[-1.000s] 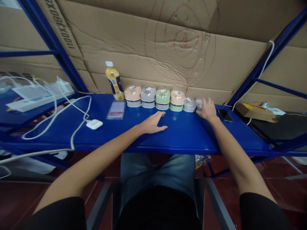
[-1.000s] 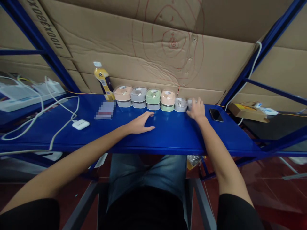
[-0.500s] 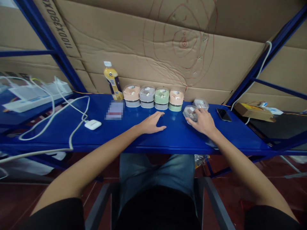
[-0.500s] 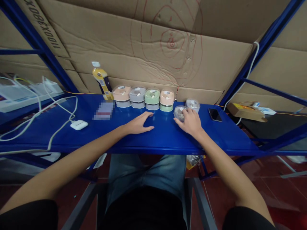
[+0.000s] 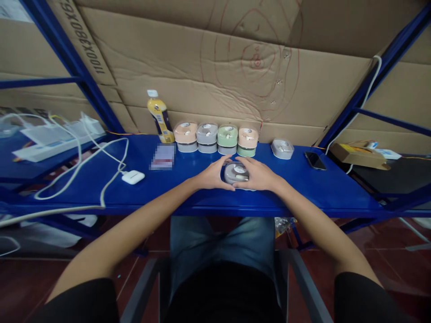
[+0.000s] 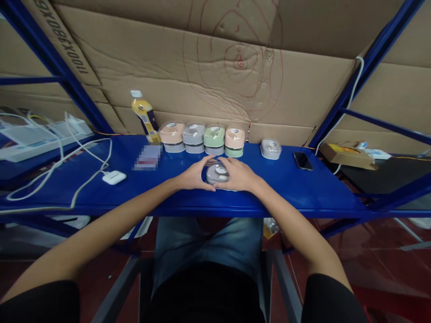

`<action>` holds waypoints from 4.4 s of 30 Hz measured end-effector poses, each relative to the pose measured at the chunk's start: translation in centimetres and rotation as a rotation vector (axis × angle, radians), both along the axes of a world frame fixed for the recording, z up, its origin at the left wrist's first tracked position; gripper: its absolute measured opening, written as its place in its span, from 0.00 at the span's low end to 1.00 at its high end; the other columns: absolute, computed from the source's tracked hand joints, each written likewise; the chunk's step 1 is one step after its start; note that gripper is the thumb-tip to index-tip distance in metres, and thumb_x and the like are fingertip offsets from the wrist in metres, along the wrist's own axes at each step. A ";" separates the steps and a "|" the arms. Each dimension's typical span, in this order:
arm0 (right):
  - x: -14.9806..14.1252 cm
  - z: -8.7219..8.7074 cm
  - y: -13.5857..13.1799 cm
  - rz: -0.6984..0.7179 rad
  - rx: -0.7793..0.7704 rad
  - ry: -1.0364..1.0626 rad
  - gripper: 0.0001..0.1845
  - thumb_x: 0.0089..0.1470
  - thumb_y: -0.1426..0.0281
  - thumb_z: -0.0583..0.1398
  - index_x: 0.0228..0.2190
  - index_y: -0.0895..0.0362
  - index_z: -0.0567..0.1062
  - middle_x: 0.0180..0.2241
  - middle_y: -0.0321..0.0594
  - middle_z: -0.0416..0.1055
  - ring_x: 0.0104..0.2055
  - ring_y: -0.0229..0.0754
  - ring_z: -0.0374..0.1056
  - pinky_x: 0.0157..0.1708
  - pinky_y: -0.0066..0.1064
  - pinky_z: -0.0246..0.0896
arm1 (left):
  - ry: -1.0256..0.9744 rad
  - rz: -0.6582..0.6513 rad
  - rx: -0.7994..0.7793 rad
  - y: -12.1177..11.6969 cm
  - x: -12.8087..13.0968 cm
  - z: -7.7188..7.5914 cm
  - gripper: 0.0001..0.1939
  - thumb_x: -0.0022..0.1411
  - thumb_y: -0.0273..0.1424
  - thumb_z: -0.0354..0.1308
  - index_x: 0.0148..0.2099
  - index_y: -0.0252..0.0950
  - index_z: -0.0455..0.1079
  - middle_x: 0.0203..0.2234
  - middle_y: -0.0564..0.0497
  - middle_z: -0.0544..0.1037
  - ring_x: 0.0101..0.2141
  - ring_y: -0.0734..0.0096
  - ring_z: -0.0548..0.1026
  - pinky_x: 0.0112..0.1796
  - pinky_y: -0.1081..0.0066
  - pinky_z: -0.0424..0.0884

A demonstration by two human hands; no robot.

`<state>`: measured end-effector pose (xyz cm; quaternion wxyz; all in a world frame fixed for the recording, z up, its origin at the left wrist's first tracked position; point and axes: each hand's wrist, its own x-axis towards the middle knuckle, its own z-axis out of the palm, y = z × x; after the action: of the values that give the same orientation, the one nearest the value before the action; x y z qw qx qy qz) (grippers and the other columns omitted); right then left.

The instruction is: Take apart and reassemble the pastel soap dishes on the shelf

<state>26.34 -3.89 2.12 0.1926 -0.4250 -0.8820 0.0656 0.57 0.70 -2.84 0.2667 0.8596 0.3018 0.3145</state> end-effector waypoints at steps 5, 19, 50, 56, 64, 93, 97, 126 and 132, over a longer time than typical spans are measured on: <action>-1.2 -0.1 2.2 0.129 0.000 0.215 0.48 0.52 0.46 0.74 0.67 0.55 0.73 0.62 0.54 0.79 0.62 0.63 0.77 0.62 0.55 0.73 | -0.045 0.048 0.031 0.1 -0.6 0.1 0.69 0.47 0.55 0.83 0.80 0.37 0.53 0.70 0.32 0.73 0.68 0.33 0.74 0.68 0.40 0.71; 7.3 -1.8 5.8 -0.328 -0.137 0.354 0.46 0.51 0.42 0.71 0.62 0.57 0.76 0.52 0.53 0.83 0.49 0.60 0.80 0.54 0.55 0.77 | 0.109 0.130 0.175 0.7 -2.4 0.9 0.29 0.73 0.57 0.61 0.59 0.41 0.85 0.65 0.38 0.72 0.68 0.39 0.71 0.72 0.41 0.66; 2.2 1.3 4.1 0.129 -0.033 0.229 0.46 0.47 0.48 0.79 0.62 0.54 0.82 0.60 0.52 0.82 0.61 0.62 0.78 0.65 0.57 0.70 | 0.016 0.176 0.064 -0.1 -0.2 0.3 0.66 0.49 0.52 0.83 0.78 0.36 0.54 0.72 0.28 0.70 0.71 0.31 0.71 0.69 0.38 0.69; -1.2 0.0 4.9 0.187 -0.066 0.137 0.48 0.48 0.49 0.78 0.66 0.54 0.79 0.60 0.52 0.79 0.61 0.62 0.77 0.65 0.57 0.70 | -0.005 0.160 0.012 0.0 -0.2 0.3 0.72 0.47 0.51 0.83 0.81 0.37 0.44 0.68 0.29 0.75 0.69 0.30 0.74 0.68 0.36 0.69; 0.8 -0.9 1.4 0.092 -0.005 0.050 0.49 0.62 0.42 0.68 0.75 0.51 0.67 0.69 0.56 0.70 0.70 0.69 0.69 0.68 0.62 0.68 | -0.003 0.141 0.025 0.2 -0.5 -0.1 0.63 0.52 0.50 0.80 0.79 0.36 0.51 0.67 0.28 0.75 0.67 0.33 0.76 0.67 0.37 0.72; -1.5 3.5 9.5 -0.820 0.137 0.096 0.39 0.65 0.50 0.65 0.61 0.71 0.74 0.59 0.77 0.76 0.62 0.75 0.76 0.61 0.60 0.70 | 0.134 0.146 0.113 0.3 -0.6 -0.4 0.35 0.70 0.43 0.65 0.72 0.36 0.62 0.66 0.33 0.75 0.66 0.42 0.78 0.68 0.43 0.74; -4.6 3.4 11.3 -0.926 0.120 0.151 0.43 0.58 0.55 0.70 0.63 0.71 0.70 0.61 0.78 0.74 0.64 0.74 0.75 0.62 0.57 0.70 | 0.136 0.138 0.116 0.4 -0.6 -0.4 0.35 0.70 0.42 0.64 0.72 0.35 0.62 0.67 0.32 0.75 0.66 0.42 0.78 0.68 0.42 0.73; -0.8 -0.6 2.7 0.127 -0.033 0.083 0.61 0.49 0.38 0.75 0.74 0.52 0.67 0.67 0.58 0.73 0.68 0.72 0.71 0.66 0.66 0.69 | -0.102 0.082 0.008 0.7 -1.0 -0.5 0.62 0.44 0.50 0.85 0.75 0.39 0.61 0.60 0.34 0.81 0.61 0.35 0.81 0.62 0.40 0.75; -0.3 -0.5 3.6 0.063 0.068 0.264 0.46 0.56 0.42 0.72 0.66 0.53 0.74 0.61 0.56 0.78 0.61 0.66 0.76 0.62 0.61 0.73 | -0.034 0.147 0.082 0.5 -1.4 -0.3 0.63 0.50 0.53 0.83 0.78 0.36 0.59 0.62 0.34 0.78 0.63 0.36 0.78 0.64 0.39 0.74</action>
<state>26.08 -0.34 1.61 0.3189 -0.3778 -0.8638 0.0969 -0.82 1.24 -3.16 0.2127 0.8397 0.3465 0.3599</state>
